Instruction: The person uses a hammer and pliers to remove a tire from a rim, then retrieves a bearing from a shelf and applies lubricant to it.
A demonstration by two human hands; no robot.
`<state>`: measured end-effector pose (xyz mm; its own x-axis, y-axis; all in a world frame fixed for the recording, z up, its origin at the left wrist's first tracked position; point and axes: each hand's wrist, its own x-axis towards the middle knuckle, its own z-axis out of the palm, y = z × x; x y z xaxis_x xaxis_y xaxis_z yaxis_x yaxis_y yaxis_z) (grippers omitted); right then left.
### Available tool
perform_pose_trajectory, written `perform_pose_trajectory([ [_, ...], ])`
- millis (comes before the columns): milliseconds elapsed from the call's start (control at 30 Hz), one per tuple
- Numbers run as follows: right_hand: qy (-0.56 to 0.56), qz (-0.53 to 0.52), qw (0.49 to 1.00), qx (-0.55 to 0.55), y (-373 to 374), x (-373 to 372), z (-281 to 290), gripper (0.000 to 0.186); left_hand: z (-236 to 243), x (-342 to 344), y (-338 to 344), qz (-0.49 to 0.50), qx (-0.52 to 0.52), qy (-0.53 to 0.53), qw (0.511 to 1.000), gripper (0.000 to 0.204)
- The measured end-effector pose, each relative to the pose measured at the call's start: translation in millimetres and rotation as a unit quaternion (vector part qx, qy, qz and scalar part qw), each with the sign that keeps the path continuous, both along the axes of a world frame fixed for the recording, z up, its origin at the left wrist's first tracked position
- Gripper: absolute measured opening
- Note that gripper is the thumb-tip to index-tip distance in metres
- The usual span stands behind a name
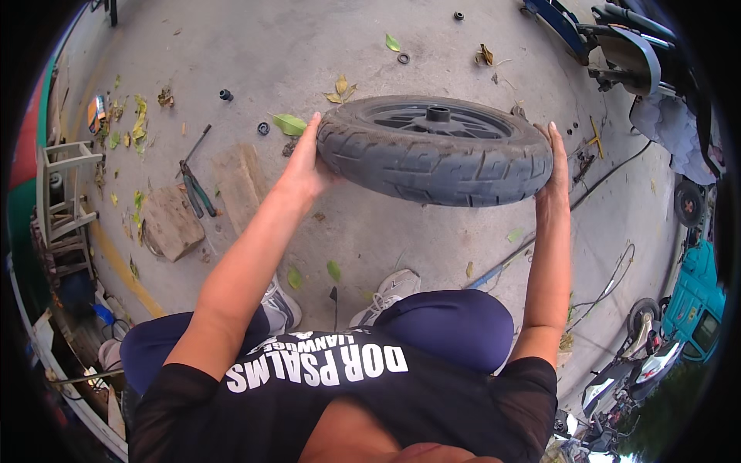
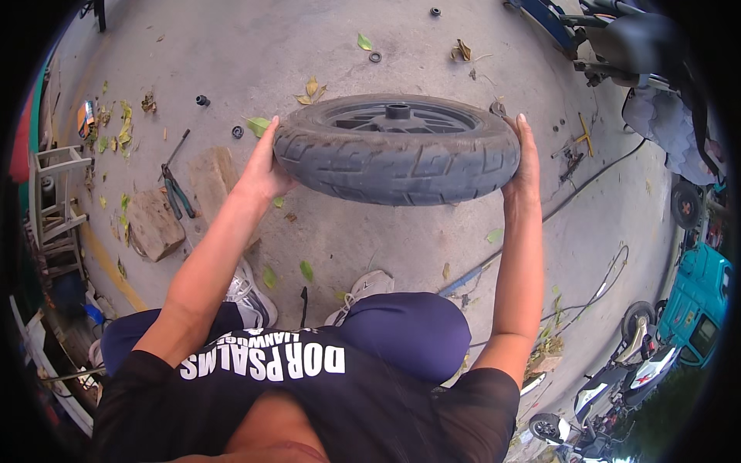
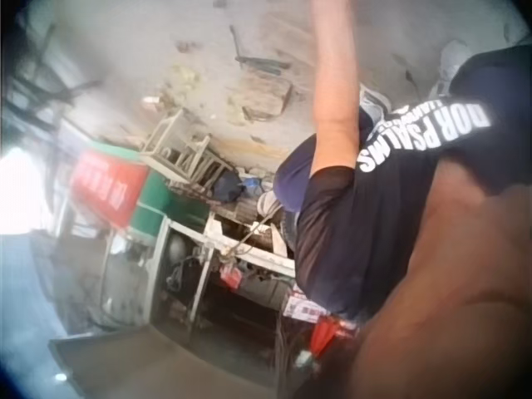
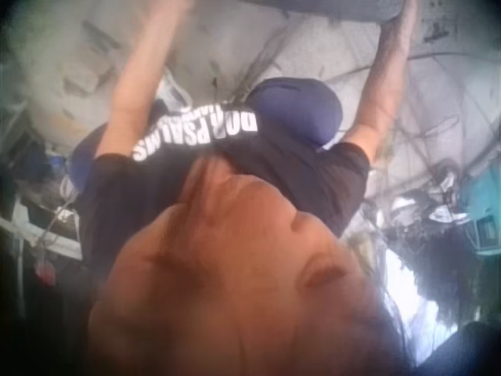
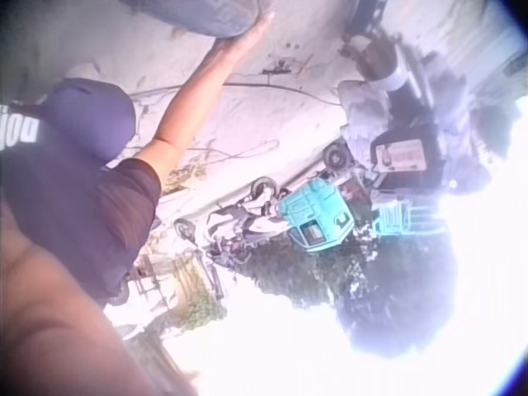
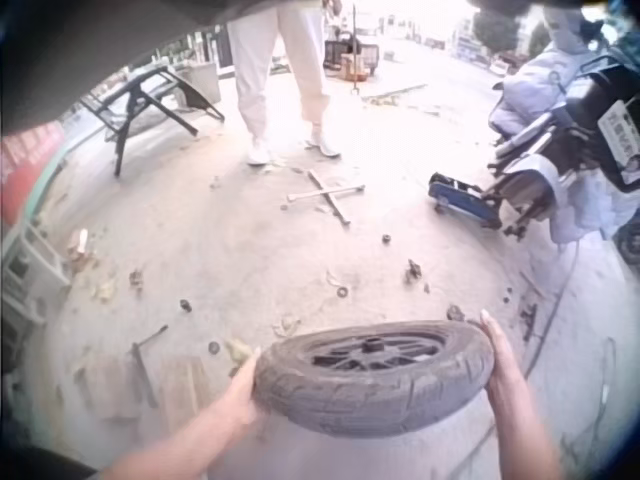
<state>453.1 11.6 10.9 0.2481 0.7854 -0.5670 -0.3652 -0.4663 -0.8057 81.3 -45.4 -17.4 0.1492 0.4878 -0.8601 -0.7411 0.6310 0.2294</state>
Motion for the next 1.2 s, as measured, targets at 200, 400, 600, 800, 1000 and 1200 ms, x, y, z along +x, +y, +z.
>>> perform_pose_trajectory([
  [200,0.115,0.072,0.975,-0.179,-97,35,-56,0.05,-41,6,-39,-0.052,0.013,0.024,0.998,0.059],
  [400,0.126,0.078,0.987,-0.07,-162,24,-120,0.06,-77,-21,-57,-0.125,0.113,0.07,0.983,0.061],
  [600,0.116,0.047,0.992,-0.004,-160,-2,-149,0.062,-100,-38,-52,-0.11,0.12,0.103,0.981,0.06],
  [800,0.114,0.053,0.992,0.024,-140,-25,-165,0.064,-116,-55,-36,-0.093,0.132,0.128,0.979,0.061],
  [1000,0.107,0.049,0.993,0.022,-136,-34,-173,0.067,-129,-69,-36,-0.106,0.137,0.117,0.978,0.061],
  [1200,0.094,0.043,0.995,0.008,-139,-35,-181,0.069,-135,-70,-36,-0.117,0.146,0.127,0.974,0.067],
])
